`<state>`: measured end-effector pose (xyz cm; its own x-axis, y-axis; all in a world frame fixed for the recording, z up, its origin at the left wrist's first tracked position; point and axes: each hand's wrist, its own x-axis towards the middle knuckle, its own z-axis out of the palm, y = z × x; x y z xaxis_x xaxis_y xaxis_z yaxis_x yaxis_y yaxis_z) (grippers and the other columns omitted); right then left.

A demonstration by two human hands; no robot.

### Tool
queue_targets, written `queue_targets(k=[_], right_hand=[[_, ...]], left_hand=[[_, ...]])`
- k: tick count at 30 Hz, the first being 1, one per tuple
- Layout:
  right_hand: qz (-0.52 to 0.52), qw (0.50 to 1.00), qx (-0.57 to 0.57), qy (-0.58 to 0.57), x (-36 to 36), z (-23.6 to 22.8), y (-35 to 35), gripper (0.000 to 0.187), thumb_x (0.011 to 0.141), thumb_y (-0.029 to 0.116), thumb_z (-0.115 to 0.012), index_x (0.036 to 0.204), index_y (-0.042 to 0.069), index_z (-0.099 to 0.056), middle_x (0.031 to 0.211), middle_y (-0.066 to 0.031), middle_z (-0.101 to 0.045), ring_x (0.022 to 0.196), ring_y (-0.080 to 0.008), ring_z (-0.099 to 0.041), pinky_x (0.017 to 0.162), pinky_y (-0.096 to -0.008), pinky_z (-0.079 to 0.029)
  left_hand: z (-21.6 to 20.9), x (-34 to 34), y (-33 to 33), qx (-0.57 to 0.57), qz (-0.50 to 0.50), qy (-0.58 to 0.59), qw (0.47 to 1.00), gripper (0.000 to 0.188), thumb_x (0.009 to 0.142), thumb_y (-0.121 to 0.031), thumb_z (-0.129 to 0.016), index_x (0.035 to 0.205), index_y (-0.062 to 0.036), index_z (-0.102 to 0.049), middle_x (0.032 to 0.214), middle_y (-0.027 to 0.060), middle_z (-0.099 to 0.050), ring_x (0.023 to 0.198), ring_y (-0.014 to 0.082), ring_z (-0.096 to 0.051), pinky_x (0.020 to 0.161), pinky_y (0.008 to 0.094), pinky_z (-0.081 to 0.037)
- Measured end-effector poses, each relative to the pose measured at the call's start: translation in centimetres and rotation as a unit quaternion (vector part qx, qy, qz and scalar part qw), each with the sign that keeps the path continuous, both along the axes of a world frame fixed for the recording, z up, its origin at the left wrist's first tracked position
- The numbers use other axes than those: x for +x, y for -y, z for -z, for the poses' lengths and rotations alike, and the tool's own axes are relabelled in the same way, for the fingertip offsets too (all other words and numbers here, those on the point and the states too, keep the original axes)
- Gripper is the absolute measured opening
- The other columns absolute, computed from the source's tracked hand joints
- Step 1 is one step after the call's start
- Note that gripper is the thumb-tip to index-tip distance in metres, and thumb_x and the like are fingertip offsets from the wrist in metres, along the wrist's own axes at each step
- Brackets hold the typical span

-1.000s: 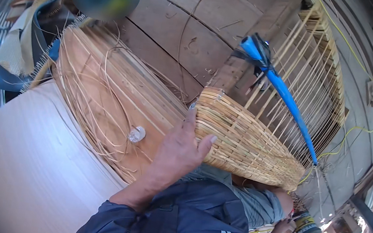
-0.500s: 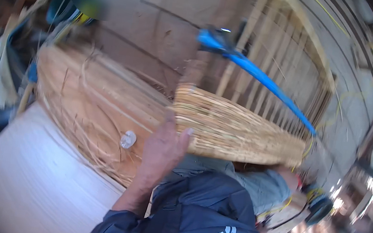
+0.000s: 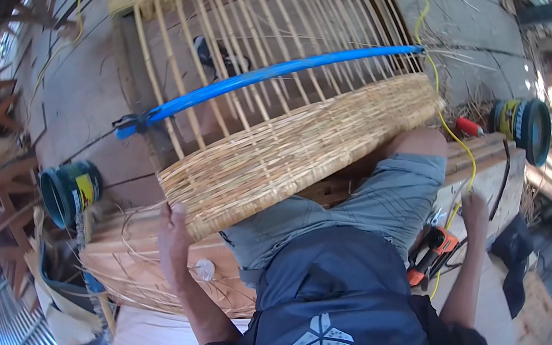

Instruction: Assembling and weaving a rattan chair component using glue, a pneumatic stapler, a hammer, and manual weaving.

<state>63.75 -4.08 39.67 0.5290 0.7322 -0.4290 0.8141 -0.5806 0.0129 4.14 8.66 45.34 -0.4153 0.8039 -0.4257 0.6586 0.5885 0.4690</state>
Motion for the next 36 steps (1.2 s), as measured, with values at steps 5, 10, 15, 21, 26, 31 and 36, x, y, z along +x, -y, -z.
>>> queue_targets(k=[5,10,15,21,26,31,36], right_hand=[[-0.075,0.946,0.225,-0.222,-10.6,3.1,-16.9,0.029,0.084,0.015,-0.056,0.112,0.007,-0.059,0.106,-0.0161,-0.062,0.098,-0.0332,-0.059,0.086,-0.0368,-0.046],[-0.273,0.923,0.242,-0.118,-10.6,14.6,-22.5,0.043,0.082,0.016,-0.057,0.124,0.011,-0.049,0.123,-0.0144,-0.052,0.119,-0.0339,-0.045,0.1,-0.0413,-0.038],[-0.334,0.882,0.235,-0.236,-11.0,7.8,-25.0,0.03,0.087,0.017,-0.054,0.116,0.009,-0.053,0.11,-0.0113,-0.059,0.109,-0.0276,-0.053,0.095,-0.0413,-0.04],[-0.157,0.809,0.564,0.059,7.0,-2.8,-28.6,0.02,0.081,0.005,-0.046,0.096,0.011,-0.058,0.096,-0.0076,-0.062,0.086,-0.0265,-0.06,0.072,-0.0361,-0.047],[0.0,0.541,0.803,-0.249,7.8,-13.0,-28.5,0.018,0.094,0.011,-0.048,0.104,-0.001,-0.056,0.07,-0.0045,-0.052,0.06,-0.0122,-0.051,0.054,-0.0255,-0.043],[-0.112,0.925,0.314,-0.181,-0.6,-1.4,-30.4,0.026,0.087,0.025,-0.054,0.105,0.008,-0.062,0.089,-0.0203,-0.062,0.086,-0.0382,-0.058,0.077,-0.0413,-0.047],[-0.179,0.945,0.166,-0.217,5.1,14.8,-28.3,0.023,0.087,0.027,-0.054,0.097,0.009,-0.065,0.084,-0.0184,-0.064,0.079,-0.0372,-0.06,0.072,-0.0441,-0.048]], left_hand=[[0.3,1.8,-1.6,0.073,-0.136,0.085,0.984,0.05,0.093,-0.04,-0.043,0.118,0.0008,-0.056,0.11,0.0148,-0.06,0.099,0.0236,-0.054,0.09,0.0338,-0.04],[-2.3,5.6,-2.3,0.224,-0.048,0.012,0.973,0.029,0.09,-0.022,-0.051,0.102,0.0011,-0.063,0.091,0.0063,-0.059,0.08,0.014,-0.054,0.072,0.0261,-0.045],[-10.6,15.0,-8.7,0.385,0.179,0.442,0.79,0.03,0.097,-0.021,-0.041,0.103,0.0036,-0.057,0.1,0.0135,-0.061,0.091,0.0213,-0.058,0.082,0.0331,-0.047],[4.7,31.1,-20.7,0.267,0.417,0.232,0.837,0.044,0.088,-0.02,-0.049,0.128,-0.0008,-0.045,0.129,0.0209,-0.048,0.12,0.0324,-0.048,0.101,0.0379,-0.036],[18.4,49.2,-15.4,0.049,0.549,0.149,0.821,0.076,0.084,-0.041,-0.056,0.135,0.0077,-0.028,0.139,0.0282,-0.031,0.13,0.0379,-0.032,0.107,0.0417,-0.028],[22.0,49.4,-12.8,0.117,0.583,0.114,0.796,0.074,0.078,-0.037,-0.061,0.131,0.0078,-0.034,0.133,0.0256,-0.039,0.125,0.038,-0.037,0.104,0.0447,-0.031],[19.5,43.4,-16.5,0.176,0.561,-0.08,0.805,0.033,0.08,-0.017,-0.057,0.106,0.0014,-0.059,0.123,0.0177,-0.052,0.12,0.0357,-0.042,0.097,0.05,-0.033]])
